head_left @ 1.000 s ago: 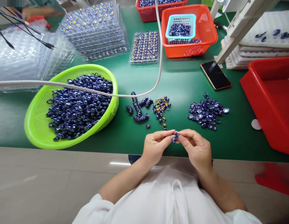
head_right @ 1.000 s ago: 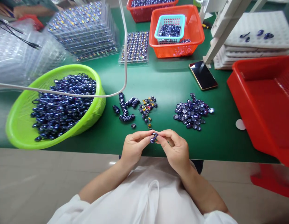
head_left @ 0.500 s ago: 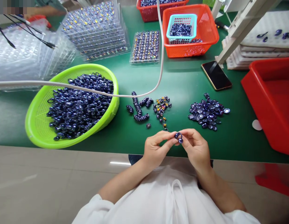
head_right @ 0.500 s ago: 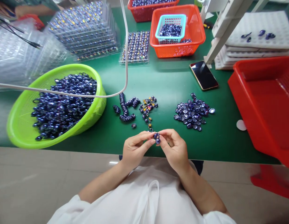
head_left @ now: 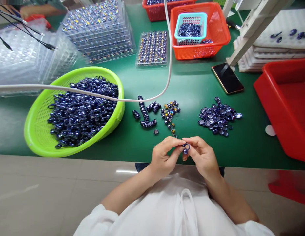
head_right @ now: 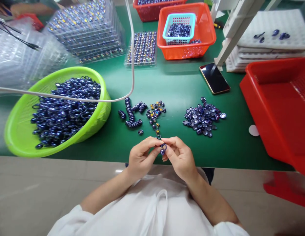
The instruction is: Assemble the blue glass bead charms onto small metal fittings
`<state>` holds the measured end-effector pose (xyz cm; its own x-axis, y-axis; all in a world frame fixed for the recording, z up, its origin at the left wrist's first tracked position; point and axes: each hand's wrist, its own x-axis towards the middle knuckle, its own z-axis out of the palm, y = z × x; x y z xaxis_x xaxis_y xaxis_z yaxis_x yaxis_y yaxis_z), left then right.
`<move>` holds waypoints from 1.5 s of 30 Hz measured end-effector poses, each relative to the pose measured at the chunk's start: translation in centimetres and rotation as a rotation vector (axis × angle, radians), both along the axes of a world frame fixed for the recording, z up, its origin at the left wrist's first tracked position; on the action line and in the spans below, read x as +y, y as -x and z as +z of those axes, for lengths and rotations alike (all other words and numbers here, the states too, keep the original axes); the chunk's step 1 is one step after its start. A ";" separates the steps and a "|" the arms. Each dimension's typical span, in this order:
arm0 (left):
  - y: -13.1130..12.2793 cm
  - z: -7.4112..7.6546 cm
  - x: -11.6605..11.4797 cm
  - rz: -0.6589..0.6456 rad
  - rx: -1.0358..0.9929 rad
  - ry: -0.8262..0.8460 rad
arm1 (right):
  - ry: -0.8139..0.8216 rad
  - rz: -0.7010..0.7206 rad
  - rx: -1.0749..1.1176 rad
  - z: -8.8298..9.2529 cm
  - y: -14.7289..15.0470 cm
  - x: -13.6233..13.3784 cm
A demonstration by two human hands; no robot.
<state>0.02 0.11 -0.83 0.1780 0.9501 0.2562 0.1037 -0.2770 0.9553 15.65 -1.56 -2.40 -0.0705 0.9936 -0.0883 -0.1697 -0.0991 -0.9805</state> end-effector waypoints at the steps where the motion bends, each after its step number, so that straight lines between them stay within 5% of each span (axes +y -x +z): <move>1: 0.0 0.0 0.1 -0.016 0.008 0.011 | -0.001 -0.006 -0.012 0.0 -0.1 0.0; 8: 0.3 1.0 0.8 -0.042 0.117 -0.004 | -0.060 -0.050 -0.250 0.2 -1.4 0.1; 13: -0.2 1.3 0.5 -0.018 0.185 0.023 | -0.356 -0.090 -0.656 0.5 -1.9 0.5; 17: -0.4 0.9 0.5 -0.013 -0.040 0.383 | -0.605 -0.139 -0.827 0.5 -1.7 0.7; 22: 0.0 0.5 1.3 -0.155 -0.509 0.935 | -0.731 -0.149 -0.834 0.4 -1.7 0.6; 27: 0.2 0.2 1.6 -0.271 -0.608 1.138 | -0.697 0.014 -0.706 0.5 -2.2 0.8; 32: 0.3 0.1 1.0 -0.296 -0.497 1.045 | -0.750 0.131 -0.771 0.4 -3.0 1.0; 40: 0.5 1.7 0.5 -0.368 -0.050 0.535 | -0.885 0.164 -0.853 0.2 -2.9 0.6; 45: 0.1 2.0 0.2 -0.373 -0.039 0.476 | -0.947 0.148 -0.877 -0.2 -2.7 0.4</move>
<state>-0.05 0.34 1.16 0.5199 0.8374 -0.1686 0.0440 0.1709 0.9843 18.37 -1.18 -2.63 -0.4608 0.6823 0.5675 0.5130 0.7266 -0.4570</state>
